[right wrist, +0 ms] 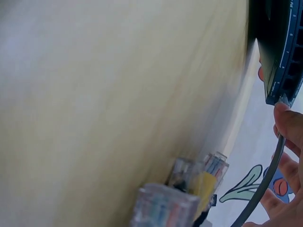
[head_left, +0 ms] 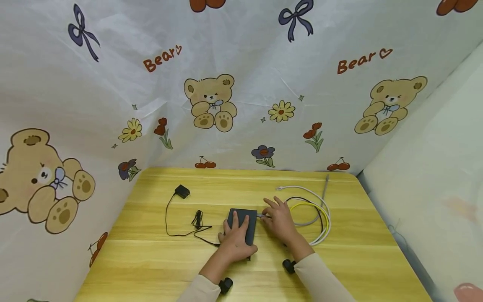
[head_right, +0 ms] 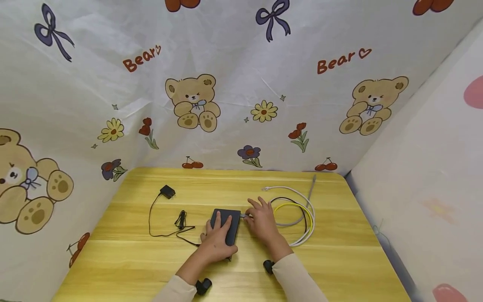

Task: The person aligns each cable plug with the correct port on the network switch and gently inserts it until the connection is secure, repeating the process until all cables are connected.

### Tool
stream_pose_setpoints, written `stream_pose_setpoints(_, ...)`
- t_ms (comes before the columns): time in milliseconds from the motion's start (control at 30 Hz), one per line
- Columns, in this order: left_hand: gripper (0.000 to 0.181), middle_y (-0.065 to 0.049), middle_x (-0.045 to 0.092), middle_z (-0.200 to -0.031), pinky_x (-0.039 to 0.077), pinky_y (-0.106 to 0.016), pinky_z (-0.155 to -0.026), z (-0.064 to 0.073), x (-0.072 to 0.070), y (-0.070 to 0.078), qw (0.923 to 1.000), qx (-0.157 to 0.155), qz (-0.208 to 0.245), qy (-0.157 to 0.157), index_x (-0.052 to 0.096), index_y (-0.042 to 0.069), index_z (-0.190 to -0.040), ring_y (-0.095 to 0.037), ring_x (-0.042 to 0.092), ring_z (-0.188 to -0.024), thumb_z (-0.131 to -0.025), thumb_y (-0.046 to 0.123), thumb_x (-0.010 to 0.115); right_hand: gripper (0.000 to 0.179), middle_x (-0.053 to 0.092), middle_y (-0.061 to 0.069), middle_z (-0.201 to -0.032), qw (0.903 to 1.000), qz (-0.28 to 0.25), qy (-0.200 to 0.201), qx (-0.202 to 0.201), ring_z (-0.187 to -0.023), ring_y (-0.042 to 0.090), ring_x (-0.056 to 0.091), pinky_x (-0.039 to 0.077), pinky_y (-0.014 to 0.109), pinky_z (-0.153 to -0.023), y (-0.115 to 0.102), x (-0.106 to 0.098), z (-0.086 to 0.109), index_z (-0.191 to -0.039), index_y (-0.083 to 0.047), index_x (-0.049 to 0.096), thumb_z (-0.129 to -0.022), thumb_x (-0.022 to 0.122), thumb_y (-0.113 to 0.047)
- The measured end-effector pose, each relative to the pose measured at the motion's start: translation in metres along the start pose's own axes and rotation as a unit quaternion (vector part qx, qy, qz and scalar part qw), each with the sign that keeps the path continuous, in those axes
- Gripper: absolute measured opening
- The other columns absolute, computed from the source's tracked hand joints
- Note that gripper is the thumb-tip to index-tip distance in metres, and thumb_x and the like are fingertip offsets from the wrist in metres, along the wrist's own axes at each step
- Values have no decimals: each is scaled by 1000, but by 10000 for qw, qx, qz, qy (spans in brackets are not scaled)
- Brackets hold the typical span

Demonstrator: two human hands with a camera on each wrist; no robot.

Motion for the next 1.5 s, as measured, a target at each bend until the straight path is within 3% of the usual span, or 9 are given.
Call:
stream_pose_setpoints(233,98,-17,-3,-167,9,-85,-98,1,0,-3,9999,-98,128,61,26,24,-160,-59,-2,-145,-78,43,77,16,62,14,-136,9999,-4,-87,-111,-130,50,48,33,76,-99,2,1,2,-93,-16,78,-78,85,-17)
stream_pose_setpoints(600,99,-15,-4,-167,7,-85,-99,-2,0,-6,9997,-140,199,84,26,25,-160,-58,-4,-146,-78,44,78,32,57,14,-143,9976,-117,-675,-90,-134,50,44,32,71,-104,7,-7,10,-117,-12,74,-85,80,-18)
stream_pose_setpoints(1133,98,-16,-4,-167,7,-85,-99,0,-1,-4,9997,-135,182,-46,26,24,-160,-57,-5,-146,-79,44,78,35,56,19,-142,9973,-399,-564,-231,-132,52,45,34,68,-105,19,-21,27,-120,-10,74,-85,79,-10)
stream_pose_setpoints(1500,98,-13,-6,-167,6,-85,-99,0,-1,-3,9998,-81,180,24,25,27,-160,-57,-5,-146,-79,43,78,42,56,20,-141,9981,-100,-578,-211,-129,55,46,35,71,-101,31,-36,38,-124,-10,71,-83,81,-15)
Point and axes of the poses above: each hand's wrist, its own z-axis away from the middle knuckle, its own x-axis out of the palm, y = z × x, the point moved 4 cm from there along -z, towards the middle knuckle
